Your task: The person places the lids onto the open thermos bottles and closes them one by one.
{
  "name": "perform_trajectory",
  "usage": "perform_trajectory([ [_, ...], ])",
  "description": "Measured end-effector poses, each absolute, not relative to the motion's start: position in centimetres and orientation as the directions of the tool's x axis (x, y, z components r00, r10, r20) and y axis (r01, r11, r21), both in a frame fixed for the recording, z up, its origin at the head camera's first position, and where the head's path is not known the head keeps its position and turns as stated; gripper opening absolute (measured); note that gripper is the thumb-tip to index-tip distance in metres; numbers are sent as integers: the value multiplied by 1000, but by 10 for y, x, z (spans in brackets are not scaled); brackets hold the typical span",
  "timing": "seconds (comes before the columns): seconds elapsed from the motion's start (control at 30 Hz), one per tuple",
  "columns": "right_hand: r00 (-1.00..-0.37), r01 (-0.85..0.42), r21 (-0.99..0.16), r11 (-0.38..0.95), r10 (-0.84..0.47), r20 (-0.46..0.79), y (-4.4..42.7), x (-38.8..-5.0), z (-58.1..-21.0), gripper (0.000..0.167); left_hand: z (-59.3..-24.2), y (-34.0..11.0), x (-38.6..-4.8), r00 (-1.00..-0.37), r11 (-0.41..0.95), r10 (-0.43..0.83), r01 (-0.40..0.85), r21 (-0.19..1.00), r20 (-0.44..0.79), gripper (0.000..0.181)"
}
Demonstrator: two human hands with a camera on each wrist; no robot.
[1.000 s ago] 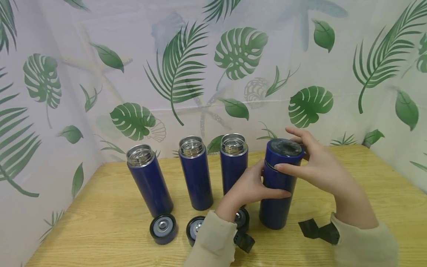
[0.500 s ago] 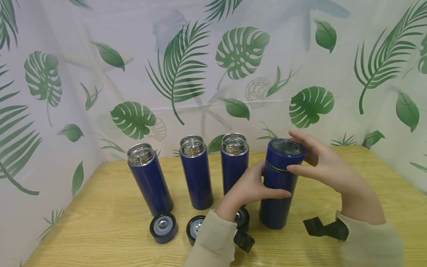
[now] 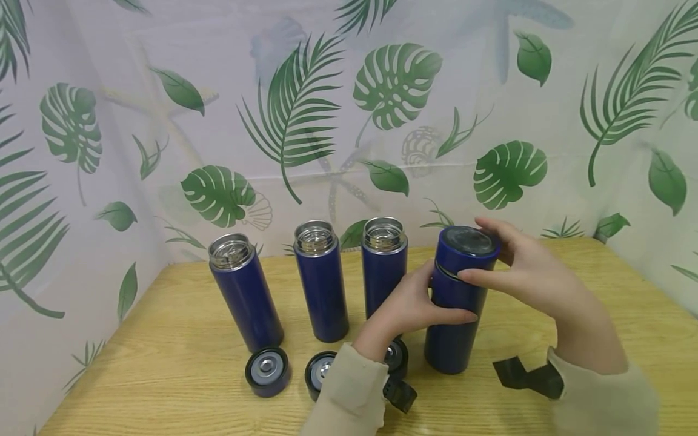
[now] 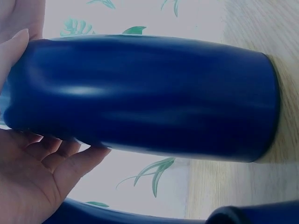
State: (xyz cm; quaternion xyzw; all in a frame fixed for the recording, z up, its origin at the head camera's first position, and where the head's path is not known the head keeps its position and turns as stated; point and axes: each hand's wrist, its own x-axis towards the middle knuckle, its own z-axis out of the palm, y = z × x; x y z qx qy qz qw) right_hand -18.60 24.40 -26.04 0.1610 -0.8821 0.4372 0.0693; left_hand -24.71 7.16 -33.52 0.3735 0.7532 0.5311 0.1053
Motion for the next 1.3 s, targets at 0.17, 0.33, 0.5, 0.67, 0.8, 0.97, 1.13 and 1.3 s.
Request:
perform_trajectory([
  [0.17,-962,-258,-671,695,-121,244,235,-182,-255,95,-335,73,-247,-698,168,666,483,859,262,68],
  [0.33,-948,-309,-683,662,-160,274,238,-185,-258,92,-335,73,-247,-696,162,668,481,861,263,68],
  [0.5,-861,-502,-750,430,-326,390,248,-191,-268,85,-336,72,-246,-689,140,681,454,880,247,67],
  [0.67,-783,-591,-764,257,-411,467,254,-197,-276,83,-336,72,-246,-690,139,685,436,889,232,68],
  [0.8,-793,-585,-759,285,-394,464,253,-198,-276,83,-336,72,-246,-688,138,687,438,888,233,68],
  [0.97,-851,-525,-682,510,-283,443,242,-192,-269,86,-335,71,-246,-687,150,685,459,876,242,69],
  [1.13,-872,-440,-574,691,-174,458,231,-185,-263,91,-334,72,-246,-689,176,680,486,856,251,72],
  [1.3,-861,-470,-577,667,-203,467,232,-186,-265,90,-334,72,-246,-688,169,680,483,859,253,72],
])
